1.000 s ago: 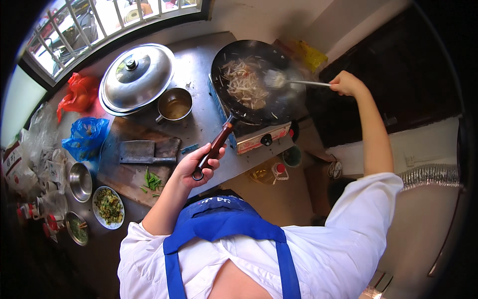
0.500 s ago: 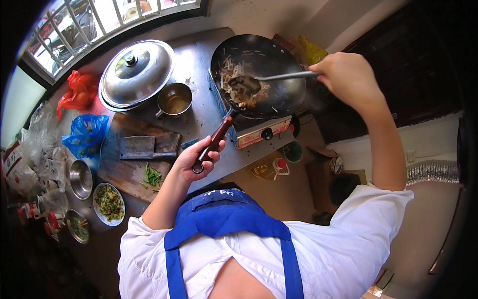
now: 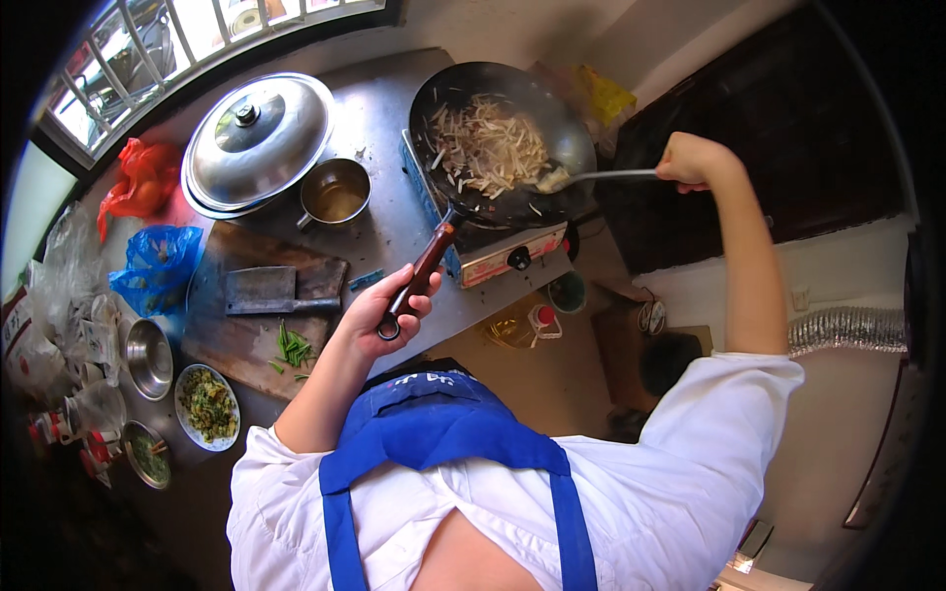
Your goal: The person stir-fries meat in a wok using a spatula, adds a bowl of vegetables and a bowl of sprouts, then pours seasoning from a bag and a bottle while continuing to stir the ingredients over a burner.
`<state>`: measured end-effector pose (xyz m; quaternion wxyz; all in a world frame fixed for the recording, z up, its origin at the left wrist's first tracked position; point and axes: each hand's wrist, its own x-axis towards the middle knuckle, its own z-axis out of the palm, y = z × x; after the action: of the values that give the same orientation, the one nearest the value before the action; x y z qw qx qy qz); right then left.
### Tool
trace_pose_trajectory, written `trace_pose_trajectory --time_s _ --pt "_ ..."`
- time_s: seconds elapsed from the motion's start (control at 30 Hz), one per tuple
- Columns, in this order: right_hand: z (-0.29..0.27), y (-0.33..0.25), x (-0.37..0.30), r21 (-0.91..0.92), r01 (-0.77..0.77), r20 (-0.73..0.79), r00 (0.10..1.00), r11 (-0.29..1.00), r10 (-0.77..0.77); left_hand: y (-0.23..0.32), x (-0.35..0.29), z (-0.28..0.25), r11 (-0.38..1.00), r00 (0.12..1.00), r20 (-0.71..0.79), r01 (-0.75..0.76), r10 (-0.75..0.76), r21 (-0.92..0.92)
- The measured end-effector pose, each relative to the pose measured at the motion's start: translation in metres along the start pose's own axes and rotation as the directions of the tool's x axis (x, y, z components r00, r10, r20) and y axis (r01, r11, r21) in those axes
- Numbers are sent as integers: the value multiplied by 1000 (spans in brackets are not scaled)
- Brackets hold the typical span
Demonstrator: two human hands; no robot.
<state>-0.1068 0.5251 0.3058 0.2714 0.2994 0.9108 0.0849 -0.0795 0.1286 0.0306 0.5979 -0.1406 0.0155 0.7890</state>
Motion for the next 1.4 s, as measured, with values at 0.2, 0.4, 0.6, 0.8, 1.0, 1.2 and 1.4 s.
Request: trace_pose_trajectory --time_s 0.2,0.4,0.6,0.8,1.0,1.2,1.4 --pt "39 -45 -15 -166 169 -473 851 971 -229 3 -1 3 999 999 -44 -19 21 41" --pt "7 -14 -21 -152 79 -364 922 985 -130 2 -3 -3 999 999 0 -34 34 10" --pt "43 8 65 14 140 -370 920 990 -125 1 -2 -2 998 999 -21 -24 26 51" --pt "49 -43 44 -190 382 -633 656 904 -411 3 -7 3 997 997 -71 -31 37 71" --pt "100 -33 -31 -560 431 -537 462 708 -706 3 -4 7 1000 1000 -15 3 -3 21" --pt "70 -22 -134 -415 338 -537 659 845 -527 1 -3 6 1000 1000 -17 -8 8 -9" --pt "68 -54 -118 -474 289 -469 717 832 -516 1 -1 3 1000 1000 -14 15 -15 -11"
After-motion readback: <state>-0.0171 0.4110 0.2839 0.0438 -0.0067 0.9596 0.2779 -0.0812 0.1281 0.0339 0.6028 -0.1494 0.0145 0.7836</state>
